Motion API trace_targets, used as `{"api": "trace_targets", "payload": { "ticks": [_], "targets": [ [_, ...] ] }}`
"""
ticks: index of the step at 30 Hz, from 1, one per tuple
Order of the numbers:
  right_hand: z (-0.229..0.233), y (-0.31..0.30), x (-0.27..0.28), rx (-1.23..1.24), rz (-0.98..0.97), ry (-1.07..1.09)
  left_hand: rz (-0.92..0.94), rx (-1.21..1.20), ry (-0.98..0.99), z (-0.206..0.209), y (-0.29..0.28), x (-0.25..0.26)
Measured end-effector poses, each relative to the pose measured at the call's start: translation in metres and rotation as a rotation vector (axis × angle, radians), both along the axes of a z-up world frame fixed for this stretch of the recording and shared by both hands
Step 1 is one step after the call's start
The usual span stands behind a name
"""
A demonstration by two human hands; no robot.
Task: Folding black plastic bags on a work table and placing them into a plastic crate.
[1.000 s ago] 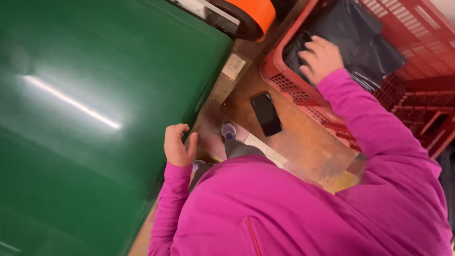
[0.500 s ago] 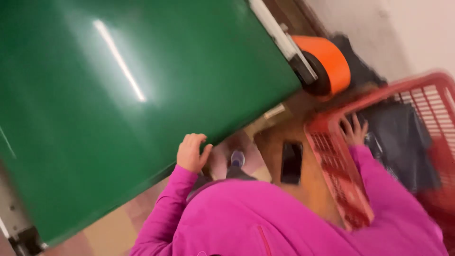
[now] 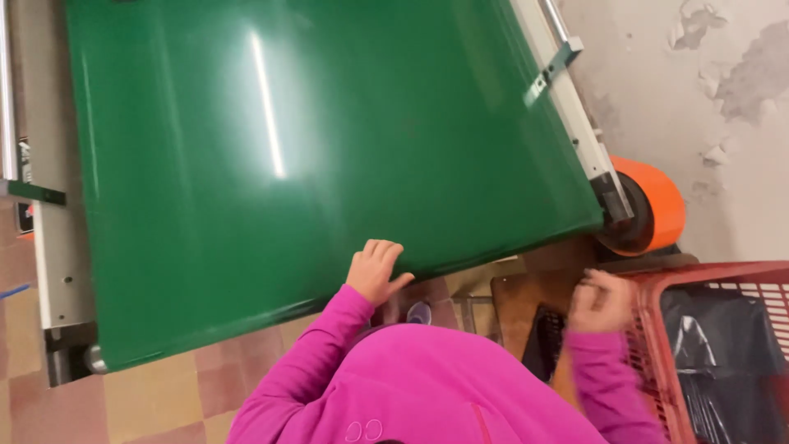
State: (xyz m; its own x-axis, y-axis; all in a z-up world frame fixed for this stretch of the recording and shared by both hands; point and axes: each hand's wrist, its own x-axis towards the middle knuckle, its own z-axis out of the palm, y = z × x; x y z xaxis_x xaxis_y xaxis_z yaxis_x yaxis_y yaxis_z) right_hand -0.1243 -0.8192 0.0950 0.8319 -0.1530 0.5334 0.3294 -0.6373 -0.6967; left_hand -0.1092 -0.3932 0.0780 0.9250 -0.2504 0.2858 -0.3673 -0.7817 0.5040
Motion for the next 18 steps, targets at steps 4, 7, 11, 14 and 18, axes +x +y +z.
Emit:
{"api": "trace_targets", "payload": {
  "ticks": [4,7,11,14,18],
  "targets": [
    [-0.059,0.115,-0.004,0.102,0.099,0.255,-0.037,0.044,0.014,-0.007,0.023,-0.015],
    [-0.146,0.138,-0.002,0.439,0.246,0.473,-0.077,0.112,0.022,-0.010,0.036,-0.021],
    [-0.223,0.143,-0.010,0.658,0.257,0.673,-0.139,0.203,0.030,-0.021,0.047,-0.030],
    [-0.252,0.134,-0.006,0.744,0.163,0.702,-0.174,0.254,0.012,-0.026,0.042,-0.026],
    [-0.235,0.134,-0.004,0.616,0.079,0.691,-0.185,0.291,0.002,-0.016,0.031,-0.020]
  ]
}}
